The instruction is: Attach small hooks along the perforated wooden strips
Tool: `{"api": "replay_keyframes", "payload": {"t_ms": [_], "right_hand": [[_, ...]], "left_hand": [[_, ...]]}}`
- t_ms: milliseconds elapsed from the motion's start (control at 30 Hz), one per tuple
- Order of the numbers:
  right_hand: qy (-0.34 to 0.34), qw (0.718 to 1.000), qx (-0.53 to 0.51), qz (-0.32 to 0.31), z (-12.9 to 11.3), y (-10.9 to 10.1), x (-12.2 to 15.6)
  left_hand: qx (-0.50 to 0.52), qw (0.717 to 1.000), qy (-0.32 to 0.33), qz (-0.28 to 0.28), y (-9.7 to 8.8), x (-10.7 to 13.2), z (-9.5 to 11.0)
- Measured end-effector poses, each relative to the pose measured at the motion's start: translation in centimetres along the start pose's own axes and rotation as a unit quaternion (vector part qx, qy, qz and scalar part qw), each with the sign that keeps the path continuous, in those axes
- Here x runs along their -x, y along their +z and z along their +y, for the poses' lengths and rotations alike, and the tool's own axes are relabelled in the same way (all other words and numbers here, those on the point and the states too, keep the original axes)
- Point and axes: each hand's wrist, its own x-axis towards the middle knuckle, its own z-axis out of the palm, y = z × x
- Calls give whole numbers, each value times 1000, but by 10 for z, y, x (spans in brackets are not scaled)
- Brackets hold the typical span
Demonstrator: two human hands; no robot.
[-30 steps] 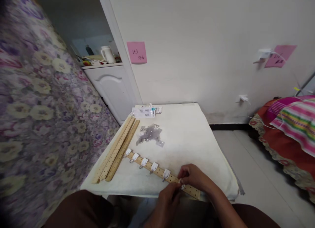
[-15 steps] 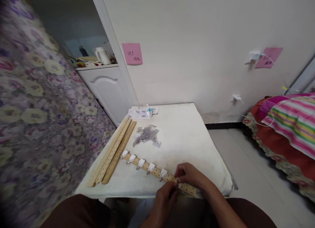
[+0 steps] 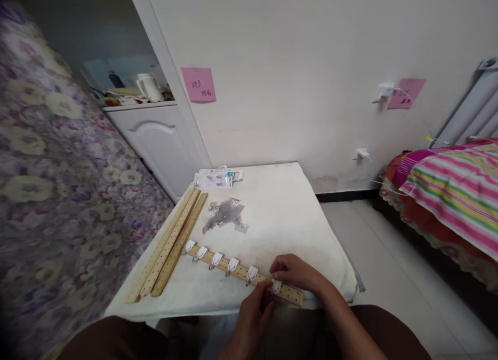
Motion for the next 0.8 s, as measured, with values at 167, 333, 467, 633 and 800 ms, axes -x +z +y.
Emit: {"api": "replay_keyframes", "payload": {"t_ms": [167, 333, 467, 633, 800], "right_hand": [[-6, 1000, 14, 23, 3, 0, 11], [44, 990, 71, 109, 15, 16, 32], [42, 961, 175, 209, 17, 38, 43], [-11, 941, 214, 263, 14, 58, 45], [-41, 921, 251, 296, 16, 67, 44]], "left_hand": [[1, 1000, -7, -6, -4, 1, 5], [21, 1000, -12, 5, -5, 5, 5], [16, 1000, -12, 8, -6, 8, -2], [0, 1000, 1, -12, -10, 14, -12], [-25, 999, 13, -30, -18, 22, -28]]}}
